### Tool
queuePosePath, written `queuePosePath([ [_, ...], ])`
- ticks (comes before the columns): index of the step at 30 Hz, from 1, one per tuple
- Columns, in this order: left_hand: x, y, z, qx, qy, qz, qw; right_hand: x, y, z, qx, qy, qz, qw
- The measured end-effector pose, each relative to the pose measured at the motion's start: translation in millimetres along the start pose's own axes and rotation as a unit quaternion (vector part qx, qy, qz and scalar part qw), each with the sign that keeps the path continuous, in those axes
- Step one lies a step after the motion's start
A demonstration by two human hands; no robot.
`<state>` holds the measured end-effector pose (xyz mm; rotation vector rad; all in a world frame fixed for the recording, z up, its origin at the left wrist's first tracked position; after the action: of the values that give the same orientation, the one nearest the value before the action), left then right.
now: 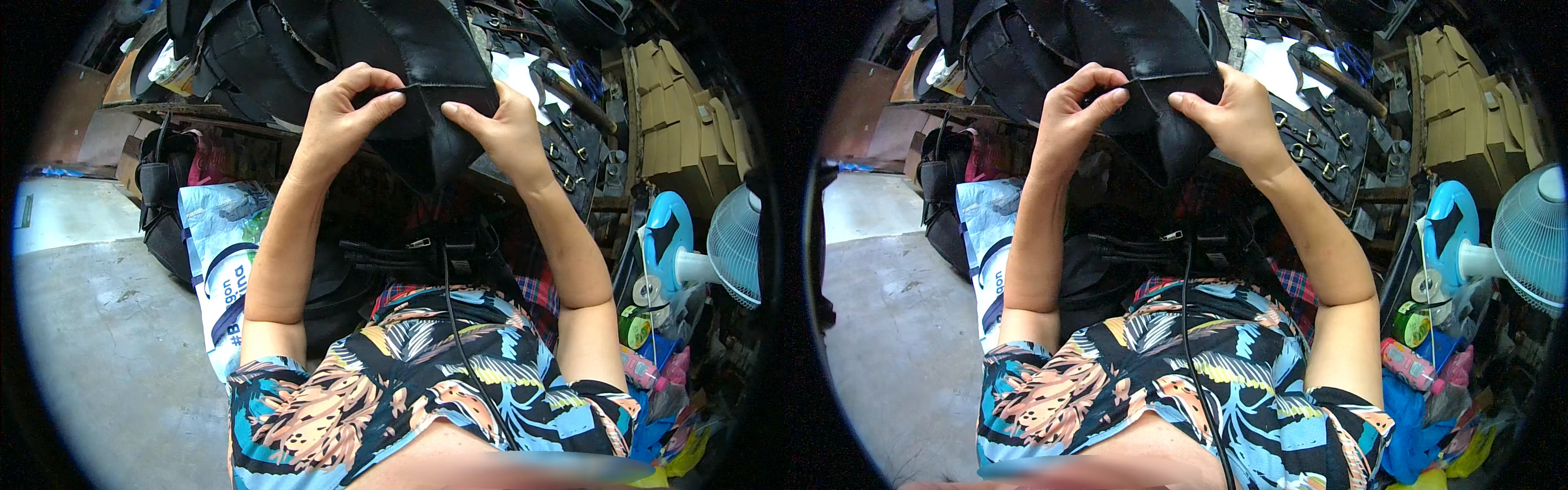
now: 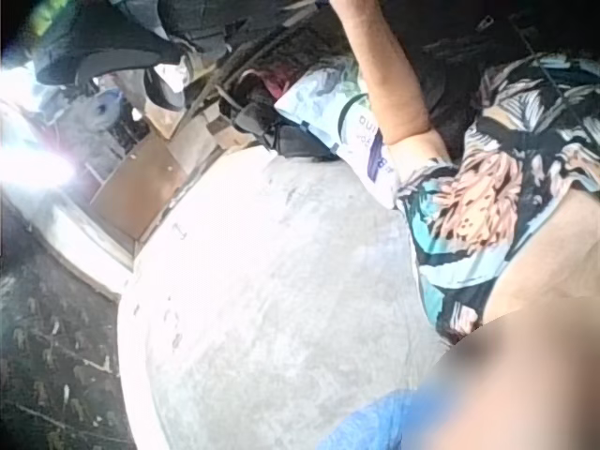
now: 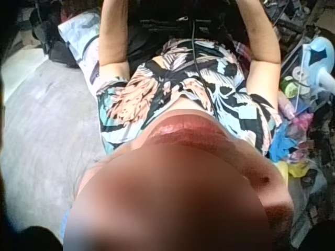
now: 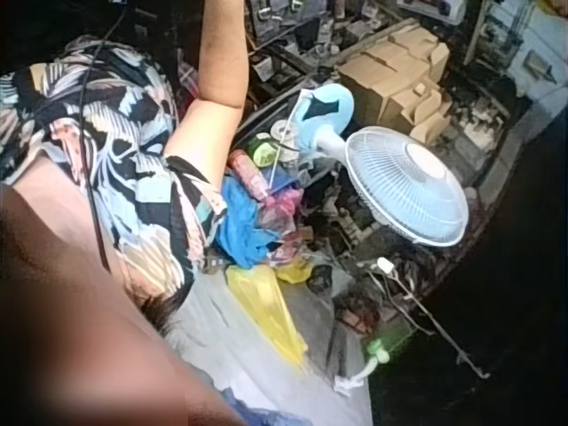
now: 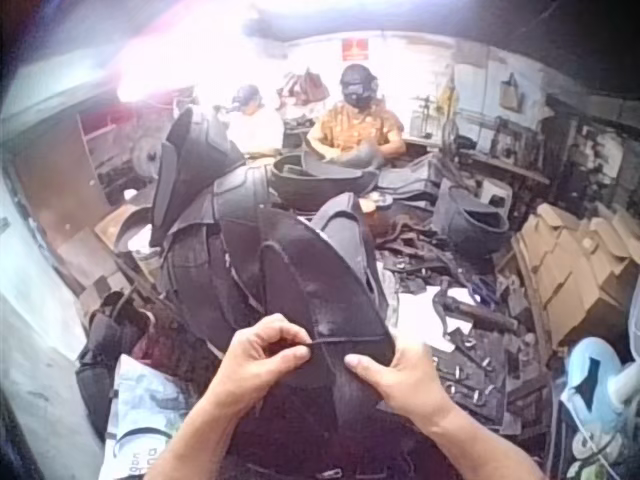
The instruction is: The person assembles black sandals by attaching pre-cut leather straps with brass buckles to the sandal uppers. They repeatedly pick up straps, thread them through the sandal, and fasten the buckles, then place the assembled sandals on the workbench.
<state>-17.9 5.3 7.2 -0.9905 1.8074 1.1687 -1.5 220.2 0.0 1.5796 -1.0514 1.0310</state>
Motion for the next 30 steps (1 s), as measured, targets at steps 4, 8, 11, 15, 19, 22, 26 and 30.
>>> queuePosePath([
  [4,-1.7,0.3,1.6,0.005,-0.020,-0.025,0.999,20.0,4.5,-9.7,0.053,0.006,-0.029,0.998],
  [8,0.1,1.7,2.6,0.006,-0.083,-0.041,0.996,26.8,20.2,-11.1,0.039,-0.025,-0.043,0.998],
  [11,7.7,-1.2,5.0,-0.010,-0.113,-0.057,0.992,19.3,19.6,-5.6,0.014,-0.162,-0.029,0.986],
  [15,12.8,-8.2,8.3,-0.080,-0.136,-0.034,0.987,5.5,18.0,5.1,-0.017,-0.173,-0.078,0.982],
  [19,10.4,-6.5,16.1,-0.067,-0.039,-0.024,0.997,-4.4,15.8,1.4,-0.007,-0.179,-0.042,0.983],
  [22,5.9,-1.2,20.1,-0.080,-0.002,-0.008,0.997,-5.7,13.7,-2.7,0.022,-0.096,-0.031,0.995],
  [26,2.8,3.5,25.4,-0.119,0.030,0.000,0.992,-3.6,11.1,-5.4,0.073,-0.012,0.014,0.997],
  [30,0.7,7.0,28.6,-0.136,0.074,-0.007,0.988,-1.9,7.4,-4.9,0.077,0.011,0.035,0.996],
])
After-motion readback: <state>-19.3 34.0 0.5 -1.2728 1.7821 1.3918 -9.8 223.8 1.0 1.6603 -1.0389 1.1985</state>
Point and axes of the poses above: each hand's wrist, its own y-axis towards the middle knuckle, its own z-axis out of the palm, x = y × z, the point moved 2 cm from there along y, towards the middle knuckle, and after that the axes turned 1 degree about x, right-handed, at the moved point
